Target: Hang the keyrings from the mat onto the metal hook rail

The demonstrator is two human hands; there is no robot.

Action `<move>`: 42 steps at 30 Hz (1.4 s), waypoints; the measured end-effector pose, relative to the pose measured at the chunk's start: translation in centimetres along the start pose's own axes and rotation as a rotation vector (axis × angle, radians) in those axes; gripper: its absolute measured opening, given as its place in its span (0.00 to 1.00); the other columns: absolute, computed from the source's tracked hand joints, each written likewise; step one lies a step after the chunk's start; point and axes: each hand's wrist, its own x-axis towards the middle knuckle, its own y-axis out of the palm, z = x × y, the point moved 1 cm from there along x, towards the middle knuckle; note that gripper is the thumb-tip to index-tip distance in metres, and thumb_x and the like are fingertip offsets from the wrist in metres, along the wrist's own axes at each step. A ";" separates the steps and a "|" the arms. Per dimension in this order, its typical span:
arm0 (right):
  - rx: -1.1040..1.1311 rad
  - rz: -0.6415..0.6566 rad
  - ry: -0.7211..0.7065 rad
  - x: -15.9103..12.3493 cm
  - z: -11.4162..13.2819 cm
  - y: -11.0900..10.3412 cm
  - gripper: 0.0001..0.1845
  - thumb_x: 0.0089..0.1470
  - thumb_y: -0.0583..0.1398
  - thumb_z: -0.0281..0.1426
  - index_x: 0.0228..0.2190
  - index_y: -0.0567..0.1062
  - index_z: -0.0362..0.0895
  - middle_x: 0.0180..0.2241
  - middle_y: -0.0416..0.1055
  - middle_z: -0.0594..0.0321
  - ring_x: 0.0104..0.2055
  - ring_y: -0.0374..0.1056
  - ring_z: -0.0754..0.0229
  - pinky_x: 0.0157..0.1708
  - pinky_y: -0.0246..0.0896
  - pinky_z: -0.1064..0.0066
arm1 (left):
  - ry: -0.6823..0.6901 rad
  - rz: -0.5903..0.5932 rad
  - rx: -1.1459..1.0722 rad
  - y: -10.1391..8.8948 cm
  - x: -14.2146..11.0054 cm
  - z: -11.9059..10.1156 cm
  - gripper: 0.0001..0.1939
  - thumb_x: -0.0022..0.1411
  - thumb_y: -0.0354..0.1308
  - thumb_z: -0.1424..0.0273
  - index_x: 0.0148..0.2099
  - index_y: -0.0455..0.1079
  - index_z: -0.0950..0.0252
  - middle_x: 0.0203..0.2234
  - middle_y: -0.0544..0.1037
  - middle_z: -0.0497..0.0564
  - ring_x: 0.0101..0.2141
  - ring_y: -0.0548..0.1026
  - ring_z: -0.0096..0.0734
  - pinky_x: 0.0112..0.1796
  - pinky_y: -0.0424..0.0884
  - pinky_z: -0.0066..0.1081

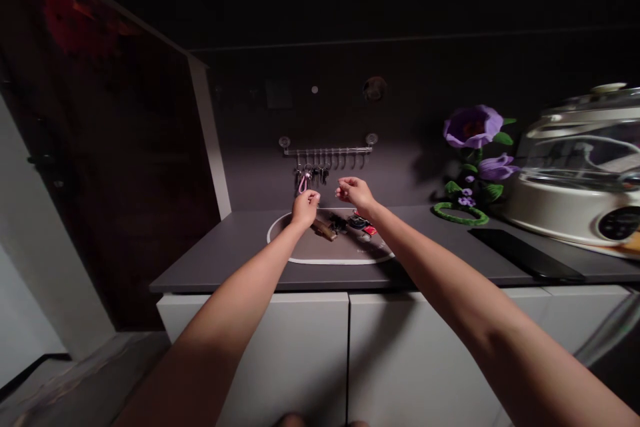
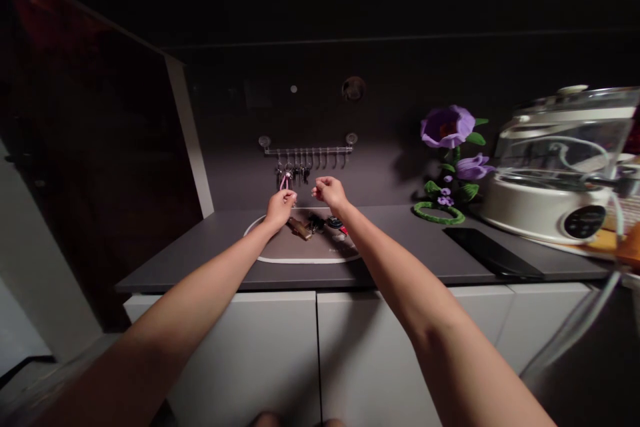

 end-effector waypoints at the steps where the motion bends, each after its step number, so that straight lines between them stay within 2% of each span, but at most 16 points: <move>1: -0.003 -0.001 -0.007 -0.2 -0.5 -0.1 0.02 0.52 0.53 0.24 0.29 0.65 0.41 0.18 0.65 0.68 0.18 0.61 0.71 0.24 0.60 0.77 | -0.009 -0.006 -0.010 0.2 -0.1 0.1 0.07 0.55 0.50 0.72 0.31 0.68 0.68 0.23 0.73 0.50 0.26 0.71 0.26 0.31 0.65 0.26; 4: -0.090 -0.015 -0.037 -0.8 -1.9 -0.4 0.03 0.52 0.52 0.26 0.30 0.65 0.40 0.19 0.65 0.68 0.19 0.61 0.72 0.23 0.57 0.79 | -0.021 -0.008 -0.022 0.8 -0.7 0.4 0.07 0.55 0.50 0.72 0.31 0.68 0.68 0.23 0.73 0.50 0.25 0.70 0.26 0.30 0.65 0.26; 8: -0.354 -0.029 -0.119 -1.1 -3.7 -1.2 0.07 0.51 0.53 0.27 0.34 0.68 0.40 0.22 0.69 0.65 0.23 0.63 0.70 0.26 0.59 0.78 | 0.019 0.079 0.007 1.1 -1.3 0.9 0.07 0.55 0.49 0.71 0.32 0.67 0.67 0.23 0.72 0.48 0.24 0.70 0.25 0.30 0.65 0.26; 14: -0.933 0.131 -0.337 -1.1 -4.5 -2.4 0.08 0.49 0.56 0.27 0.33 0.73 0.41 0.34 0.74 0.58 0.35 0.68 0.64 0.38 0.58 0.74 | 0.098 0.178 0.141 0.9 -1.6 1.1 0.08 0.56 0.49 0.71 0.31 0.68 0.67 0.23 0.72 0.48 0.26 0.70 0.26 0.31 0.65 0.26; 20: -1.292 0.256 -0.312 -1.5 -4.2 -2.8 0.11 0.49 0.55 0.26 0.34 0.76 0.43 0.35 0.75 0.57 0.38 0.69 0.61 0.39 0.57 0.75 | 0.120 0.196 0.201 0.3 -2.0 0.7 0.09 0.56 0.48 0.71 0.30 0.68 0.67 0.22 0.72 0.49 0.27 0.69 0.27 0.30 0.64 0.26; 24: -1.316 0.298 -0.246 -1.7 -4.3 -3.2 0.16 0.47 0.55 0.21 0.37 0.75 0.43 0.36 0.75 0.58 0.38 0.69 0.62 0.38 0.57 0.77 | 0.130 0.191 0.229 -0.2 -2.0 0.6 0.09 0.57 0.48 0.71 0.29 0.68 0.67 0.22 0.72 0.49 0.26 0.69 0.27 0.30 0.63 0.26; 29: -1.343 0.324 -0.235 -1.6 -4.7 -3.4 0.19 0.44 0.56 0.20 0.40 0.73 0.44 0.38 0.74 0.58 0.40 0.69 0.61 0.38 0.57 0.78 | 0.102 0.165 0.241 -0.5 -2.1 0.5 0.10 0.57 0.48 0.70 0.29 0.68 0.67 0.22 0.73 0.49 0.26 0.69 0.28 0.31 0.63 0.26; 36: -1.324 0.332 -0.309 -1.7 -4.9 -3.2 0.18 0.44 0.56 0.21 0.39 0.73 0.45 0.36 0.74 0.61 0.38 0.69 0.62 0.36 0.57 0.77 | 0.089 0.129 0.266 -0.9 -2.1 0.3 0.10 0.57 0.48 0.69 0.30 0.69 0.67 0.24 0.74 0.50 0.27 0.69 0.28 0.31 0.62 0.27; 42: -1.267 0.305 -0.334 -1.6 -4.7 -3.1 0.16 0.43 0.58 0.21 0.37 0.74 0.44 0.34 0.75 0.62 0.37 0.68 0.63 0.35 0.57 0.78 | 0.072 0.104 0.282 -1.3 -2.1 0.1 0.10 0.56 0.48 0.69 0.28 0.69 0.67 0.22 0.73 0.49 0.26 0.68 0.28 0.30 0.61 0.26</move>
